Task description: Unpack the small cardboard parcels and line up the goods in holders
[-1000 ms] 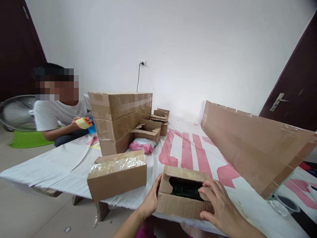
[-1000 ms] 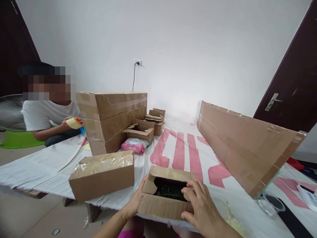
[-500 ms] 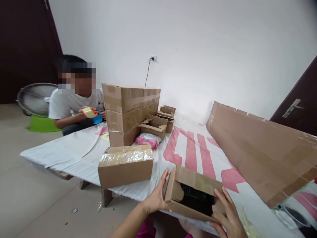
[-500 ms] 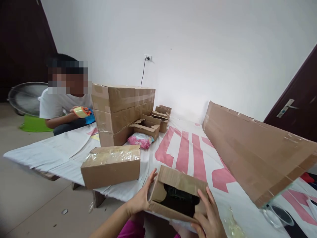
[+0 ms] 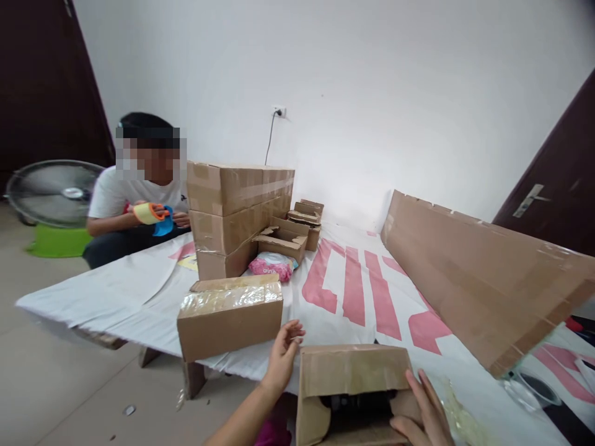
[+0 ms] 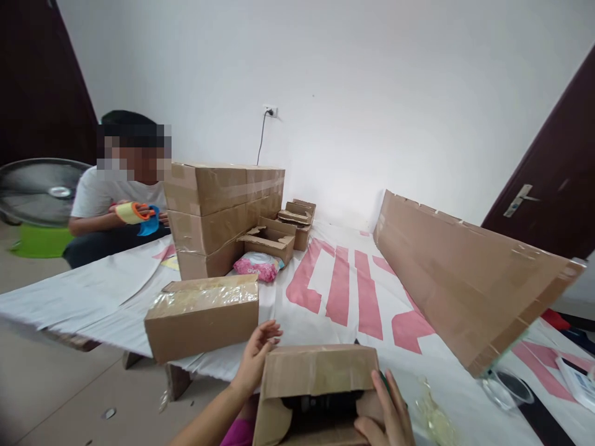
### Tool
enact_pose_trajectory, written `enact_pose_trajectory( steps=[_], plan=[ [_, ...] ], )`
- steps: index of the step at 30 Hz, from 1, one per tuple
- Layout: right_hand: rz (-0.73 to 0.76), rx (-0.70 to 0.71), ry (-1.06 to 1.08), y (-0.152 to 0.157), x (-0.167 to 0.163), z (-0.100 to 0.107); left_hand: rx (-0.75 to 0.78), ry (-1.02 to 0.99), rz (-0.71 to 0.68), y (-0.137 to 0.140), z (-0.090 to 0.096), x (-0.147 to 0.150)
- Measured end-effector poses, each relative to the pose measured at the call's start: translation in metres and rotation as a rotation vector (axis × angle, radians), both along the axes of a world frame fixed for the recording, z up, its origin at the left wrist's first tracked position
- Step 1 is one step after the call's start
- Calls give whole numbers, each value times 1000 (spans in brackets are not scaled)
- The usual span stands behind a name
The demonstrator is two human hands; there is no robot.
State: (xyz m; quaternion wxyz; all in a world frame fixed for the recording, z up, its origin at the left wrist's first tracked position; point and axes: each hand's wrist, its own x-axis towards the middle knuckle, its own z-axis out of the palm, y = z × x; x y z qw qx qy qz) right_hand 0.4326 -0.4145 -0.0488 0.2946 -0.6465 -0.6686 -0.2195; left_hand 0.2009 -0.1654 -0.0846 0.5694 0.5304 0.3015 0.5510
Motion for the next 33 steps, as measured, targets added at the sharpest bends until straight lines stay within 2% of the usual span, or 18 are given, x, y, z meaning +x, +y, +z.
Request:
enact_pose_trajectory(
  steps=[4, 6, 7, 9, 11, 13, 14, 16, 19, 21, 23, 26, 28, 31, 33],
  plan=[
    [33, 41, -21, 22, -35, 31, 23, -1, 223, -9, 29, -26],
    [5, 54, 7, 29, -42, 37, 125, 32, 265, -24, 51, -41],
    [-8, 65, 24, 32, -45, 37, 229, 77, 237, -33, 64, -46],
    [-22, 86, 51, 34, -48, 33, 502, 219, 20, -50, 91, -51],
    [-18, 94, 60, 34, -49, 26, 711, 454, -312, -62, 116, -44],
    [-4, 83, 61, 33, -49, 22, 790, 666, -533, -65, 133, -30],
    [3, 73, 59, 32, -48, 21, 806, 743, -580, -64, 138, -21],
    [12, 50, 54, 29, -46, 21, 841, 838, -578, -57, 141, -7],
    [14, 18, 62, 28, -43, 24, 907, 879, -440, -39, 140, 2],
    [25, 4, 90, 29, -42, 26, 883, 894, -366, -25, 139, 1],
    [45, -2, 122, 30, -40, 30, 752, 912, -329, -13, 138, 0],
    [72, -22, 173, 33, -35, 39, 478, 940, -376, -2, 133, 0],
    [68, -32, 217, 35, -30, 50, 409, 950, -414, 0, 129, 2],
    [34, 74, 253, 43, -25, 76, 453, 990, -388, -3, 128, 6],
    [93, 79, 247, 55, -23, 98, 465, 1046, -375, -7, 131, 8]
  ],
)
